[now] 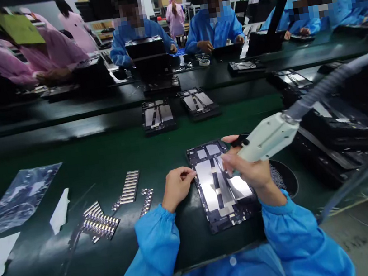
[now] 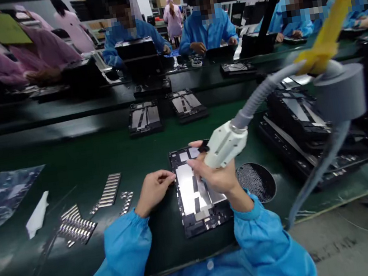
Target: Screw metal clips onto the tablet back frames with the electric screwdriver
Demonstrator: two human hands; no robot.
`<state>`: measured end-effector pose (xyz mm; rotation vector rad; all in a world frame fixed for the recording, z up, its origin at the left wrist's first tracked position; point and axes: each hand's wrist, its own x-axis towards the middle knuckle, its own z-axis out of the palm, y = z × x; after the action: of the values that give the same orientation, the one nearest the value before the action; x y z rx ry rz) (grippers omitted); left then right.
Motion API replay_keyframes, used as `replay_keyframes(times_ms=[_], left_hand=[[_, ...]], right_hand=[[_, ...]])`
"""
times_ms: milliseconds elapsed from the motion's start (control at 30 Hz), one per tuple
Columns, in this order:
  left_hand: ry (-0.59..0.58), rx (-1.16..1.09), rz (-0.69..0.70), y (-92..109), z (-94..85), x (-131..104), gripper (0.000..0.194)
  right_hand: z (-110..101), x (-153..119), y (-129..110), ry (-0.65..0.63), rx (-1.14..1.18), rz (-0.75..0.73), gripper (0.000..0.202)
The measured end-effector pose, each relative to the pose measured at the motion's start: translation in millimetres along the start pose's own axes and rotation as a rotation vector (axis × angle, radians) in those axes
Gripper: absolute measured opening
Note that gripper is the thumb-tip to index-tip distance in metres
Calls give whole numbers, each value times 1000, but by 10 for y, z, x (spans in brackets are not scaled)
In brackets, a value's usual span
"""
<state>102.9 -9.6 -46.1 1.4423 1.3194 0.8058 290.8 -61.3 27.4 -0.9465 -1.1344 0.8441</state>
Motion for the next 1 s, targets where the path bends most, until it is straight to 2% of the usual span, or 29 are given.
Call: replay_keyframes(times_ms=[167, 333, 467, 600, 900, 1000], left_hand=[[14, -9, 26, 3, 16, 49, 14], [-77, -116, -98, -3, -14, 82, 26], [-114, -169, -185, -8, -31, 142, 27], [-117, -188, -213, 0, -36, 154, 21], [-134, -133, -197, -30, -8, 187, 8], [-122, -82, -160, 0, -45, 106, 8]], right_hand=[[463, 134, 78, -83, 2, 75, 32], [715, 257, 369, -131, -12, 137, 33], [750, 279, 550, -132, -56, 147, 31], [750, 277, 577, -121, -79, 152, 31], [776, 253, 572, -144, -58, 178, 26], [787, 217, 574, -160, -79, 151, 22]])
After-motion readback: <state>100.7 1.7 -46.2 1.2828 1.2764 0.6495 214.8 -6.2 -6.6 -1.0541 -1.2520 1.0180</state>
